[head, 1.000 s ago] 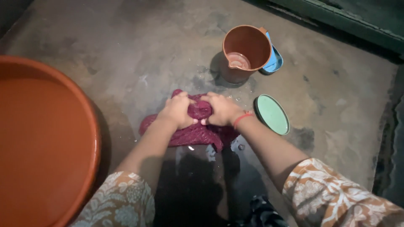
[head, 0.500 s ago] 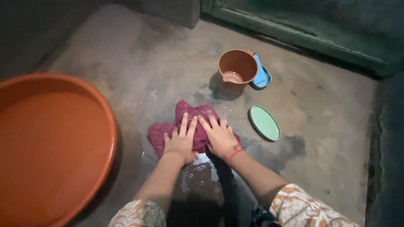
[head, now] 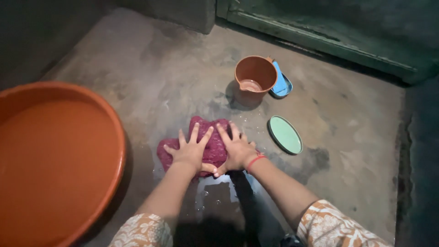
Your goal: Washing and scrubbing a red floor mat using soap, a brush, and water from a basin.
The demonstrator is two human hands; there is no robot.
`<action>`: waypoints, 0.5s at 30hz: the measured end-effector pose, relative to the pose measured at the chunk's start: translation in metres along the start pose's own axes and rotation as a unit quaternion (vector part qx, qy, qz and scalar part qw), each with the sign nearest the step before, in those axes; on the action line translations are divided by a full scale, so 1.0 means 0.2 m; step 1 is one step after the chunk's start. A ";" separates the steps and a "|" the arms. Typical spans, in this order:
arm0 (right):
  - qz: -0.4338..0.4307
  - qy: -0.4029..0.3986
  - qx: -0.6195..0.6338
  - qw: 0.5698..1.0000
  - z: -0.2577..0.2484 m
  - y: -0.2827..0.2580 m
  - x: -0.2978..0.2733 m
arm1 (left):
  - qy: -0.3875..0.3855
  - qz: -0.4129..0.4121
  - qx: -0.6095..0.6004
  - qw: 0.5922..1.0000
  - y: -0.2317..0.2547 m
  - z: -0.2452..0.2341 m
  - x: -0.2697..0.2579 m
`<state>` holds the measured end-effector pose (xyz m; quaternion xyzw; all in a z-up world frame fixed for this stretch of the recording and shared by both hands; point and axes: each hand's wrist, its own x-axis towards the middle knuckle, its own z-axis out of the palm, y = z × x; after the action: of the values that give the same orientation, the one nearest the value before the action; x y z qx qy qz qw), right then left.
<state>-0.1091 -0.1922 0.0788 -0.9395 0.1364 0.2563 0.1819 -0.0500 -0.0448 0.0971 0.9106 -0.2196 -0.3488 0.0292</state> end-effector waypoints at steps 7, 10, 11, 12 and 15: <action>0.054 -0.091 -0.060 0.993 -0.02 -0.01 0.16 | -0.067 -0.027 -0.013 0.997 0.00 0.05 0.26; 0.079 -0.127 -0.056 0.987 -0.05 0.00 0.21 | -0.074 -0.025 -0.044 0.996 0.00 0.04 0.33; 0.074 -0.131 -0.044 0.988 -0.06 0.00 0.23 | -0.071 -0.020 -0.050 0.996 0.00 0.04 0.35; 0.069 -0.134 -0.033 0.988 -0.08 0.01 0.24 | -0.068 -0.014 -0.056 0.996 -0.01 0.03 0.36; 0.071 -0.150 -0.027 0.986 -0.08 0.03 0.28 | -0.055 0.014 -0.047 0.997 -0.03 0.06 0.43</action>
<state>-0.0573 -0.2135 0.0596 -0.8826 0.1671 0.4106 0.1564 0.0017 -0.0741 0.0321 0.8845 -0.2170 -0.4079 0.0646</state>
